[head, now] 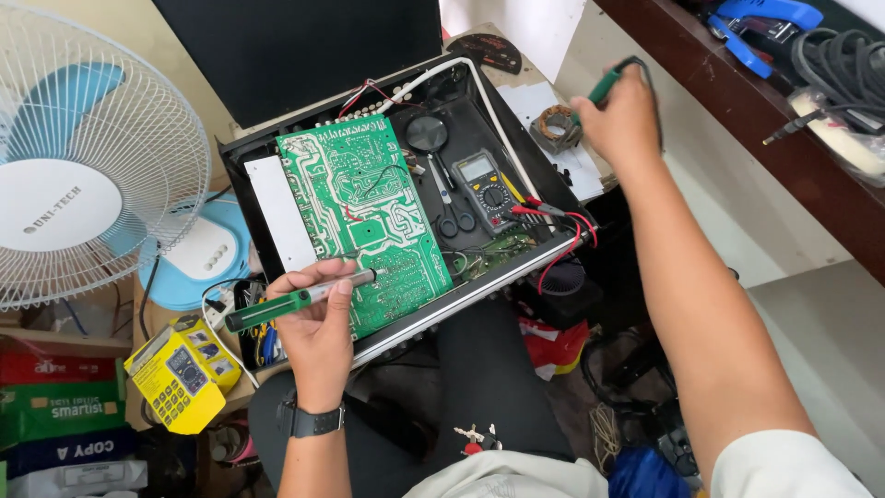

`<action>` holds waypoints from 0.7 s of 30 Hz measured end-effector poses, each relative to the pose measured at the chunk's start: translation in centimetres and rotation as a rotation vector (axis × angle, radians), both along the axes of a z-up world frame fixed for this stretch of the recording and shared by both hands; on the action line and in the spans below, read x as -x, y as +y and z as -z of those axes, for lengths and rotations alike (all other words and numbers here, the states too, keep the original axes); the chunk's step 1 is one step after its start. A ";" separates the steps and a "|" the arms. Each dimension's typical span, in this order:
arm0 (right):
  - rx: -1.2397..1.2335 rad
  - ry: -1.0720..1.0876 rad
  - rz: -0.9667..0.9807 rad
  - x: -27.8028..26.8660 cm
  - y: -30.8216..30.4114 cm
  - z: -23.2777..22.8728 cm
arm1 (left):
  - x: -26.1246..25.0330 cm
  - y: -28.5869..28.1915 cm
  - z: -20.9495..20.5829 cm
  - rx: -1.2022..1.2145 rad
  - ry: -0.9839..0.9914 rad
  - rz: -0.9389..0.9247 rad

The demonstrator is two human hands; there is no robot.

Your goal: The person uses a soldering iron and a desoldering pump to work on a green circuit board. They heat solder joints and use the pump to remove molten solder, then flip the board over to inspect the other side.

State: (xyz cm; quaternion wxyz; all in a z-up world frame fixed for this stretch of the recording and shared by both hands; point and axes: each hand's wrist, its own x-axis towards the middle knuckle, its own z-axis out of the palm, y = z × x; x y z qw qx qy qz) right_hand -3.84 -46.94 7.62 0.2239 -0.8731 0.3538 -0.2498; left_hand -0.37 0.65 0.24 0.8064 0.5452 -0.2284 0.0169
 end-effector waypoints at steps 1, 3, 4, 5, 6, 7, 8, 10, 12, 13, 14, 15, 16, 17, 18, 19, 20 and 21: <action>0.000 -0.002 -0.001 -0.4 0.5 0.1 | 0.0 0.0 0.0 0.000 -0.002 -0.001; -0.060 -0.022 0.023 -1.1 1.6 0.1 | -0.1 0.1 0.0 -0.021 -0.003 -0.029; -0.060 -0.024 0.021 -1.3 1.2 1.2 | -0.3 0.2 0.3 -0.021 -0.005 -0.030; -0.052 -0.049 0.011 -1.4 0.7 2.2 | -0.3 0.2 0.6 -0.019 -0.005 -0.029; -0.043 -0.075 0.000 -1.5 0.3 3.3 | -0.4 0.3 0.9 -0.018 -0.005 -0.028; -0.043 -0.074 -0.010 -1.1 0.4 3.5 | -0.4 0.1 0.6 -0.018 -0.005 -0.038; -0.075 -0.066 0.015 -0.6 0.6 3.7 | -0.4 -0.1 0.3 -0.034 -0.033 -0.032; -0.116 -0.047 0.023 1.1 3.2 3.8 | -0.4 -0.1 0.5 -0.062 -0.052 -0.044; -0.186 -0.132 -0.095 3.7 7.2 2.6 | -1.0 -0.4 1.4 -0.061 -0.082 -0.128; -0.190 -0.132 -0.108 4.9 9.1 2.6 | -0.8 -0.4 1.6 -0.065 -0.083 -0.141; -0.181 -0.154 -0.211 6.1 10.9 2.6 | -0.7 -0.5 1.8 -0.094 -0.117 -0.167; -0.170 -0.178 -0.308 7.5 12.6 2.6 | -0.7 -0.7 2.0 -0.122 -0.154 -0.187; -0.173 -0.180 -0.316 8.6 15.7 2.1 | -0.1 -0.7 0.9 -0.125 -0.156 -0.195; -0.305 -0.250 -0.455 9.7 18.6 1.5 | 0.4 -0.9 -0.3 -0.225 -0.282 -0.259; -0.436 -0.319 -0.594 10.8 21.5 0.9 | 0.8 -1.1 -1.5 -0.326 -0.407 -0.323; -0.440 -0.319 -0.595 11.2 22.8 1.8 | 1.7 -2.1 -2.4 -0.330 -0.407 -0.324; -0.768 -0.335 -0.655 11.5 24.1 2.7 | 2.6 -3.0 -3.2 -0.315 -0.535 -0.267; -1.098 -0.344 -0.705 12.0 25.5 3.7 | 3.6 -3.8 -3.9 -0.300 -0.661 -0.209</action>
